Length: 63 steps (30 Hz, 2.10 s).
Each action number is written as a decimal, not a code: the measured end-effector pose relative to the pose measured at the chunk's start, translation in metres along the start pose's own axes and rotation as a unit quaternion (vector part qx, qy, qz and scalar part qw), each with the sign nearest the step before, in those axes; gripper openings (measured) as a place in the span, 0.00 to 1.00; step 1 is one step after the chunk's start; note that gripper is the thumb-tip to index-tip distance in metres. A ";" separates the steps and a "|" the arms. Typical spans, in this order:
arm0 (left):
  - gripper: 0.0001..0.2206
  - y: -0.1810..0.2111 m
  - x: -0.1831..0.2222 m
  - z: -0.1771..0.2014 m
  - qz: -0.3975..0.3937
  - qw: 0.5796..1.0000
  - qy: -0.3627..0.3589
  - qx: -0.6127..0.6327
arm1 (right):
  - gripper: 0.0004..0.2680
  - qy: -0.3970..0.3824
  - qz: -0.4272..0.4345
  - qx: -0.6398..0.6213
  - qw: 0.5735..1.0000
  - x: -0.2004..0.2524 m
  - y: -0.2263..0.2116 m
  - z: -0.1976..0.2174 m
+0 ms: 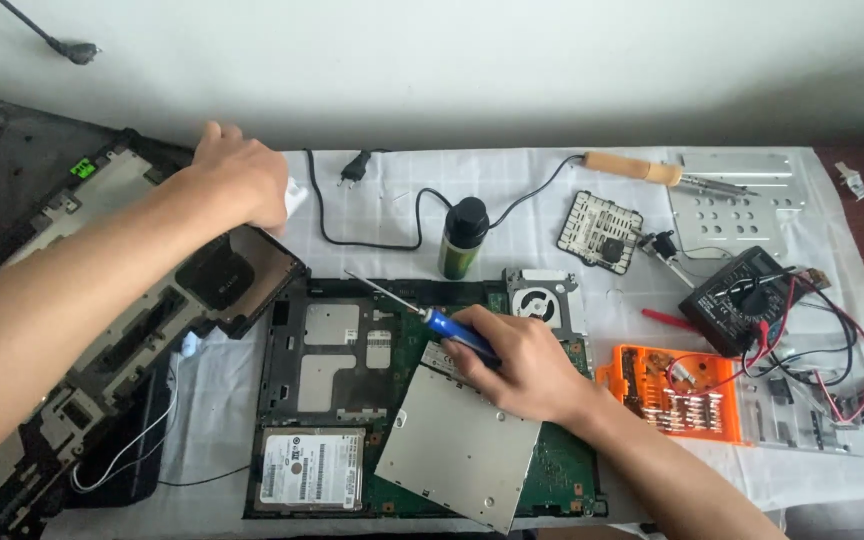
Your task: Installing internal components including a hard drive and optical drive into a laptop chassis using a screwdriver.
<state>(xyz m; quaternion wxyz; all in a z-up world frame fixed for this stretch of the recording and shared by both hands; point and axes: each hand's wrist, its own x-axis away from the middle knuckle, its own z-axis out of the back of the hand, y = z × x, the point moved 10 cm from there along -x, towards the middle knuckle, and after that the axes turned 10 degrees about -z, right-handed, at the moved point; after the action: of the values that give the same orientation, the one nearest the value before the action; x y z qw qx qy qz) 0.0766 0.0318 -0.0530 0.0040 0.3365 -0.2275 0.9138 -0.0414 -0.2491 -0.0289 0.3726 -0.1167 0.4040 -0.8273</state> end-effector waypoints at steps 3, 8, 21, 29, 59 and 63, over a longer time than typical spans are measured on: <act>0.21 0.006 0.015 0.005 -0.037 0.998 0.026 0.046 | 0.10 -0.007 -0.020 -0.008 1.000 0.001 0.009 -0.004; 0.24 -0.004 0.126 0.075 -0.126 0.813 0.523 0.224 | 0.09 0.027 -0.020 0.030 0.999 0.007 0.007 0.001; 0.15 0.085 0.227 -0.032 -0.236 0.669 0.477 0.518 | 0.31 0.031 0.072 0.125 0.989 0.016 -0.011 -0.018; 0.14 0.132 0.205 -0.038 -0.318 0.690 0.452 0.467 | 0.28 0.034 0.081 0.111 0.990 0.014 -0.010 -0.015; 0.14 0.097 0.182 -0.027 -0.268 0.663 0.539 0.446 | 0.07 0.028 0.094 0.101 0.990 0.010 -0.016 -0.013; 0.13 0.112 0.199 -0.029 -0.295 0.694 0.476 0.453 | 0.07 0.030 0.087 0.099 0.991 0.008 -0.014 -0.011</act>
<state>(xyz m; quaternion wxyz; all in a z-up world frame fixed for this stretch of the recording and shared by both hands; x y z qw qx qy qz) -0.1130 -0.0855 0.0034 0.2285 -0.1323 0.3574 0.8958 -0.0601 -0.2431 -0.0262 0.4406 -0.0191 0.3391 -0.8310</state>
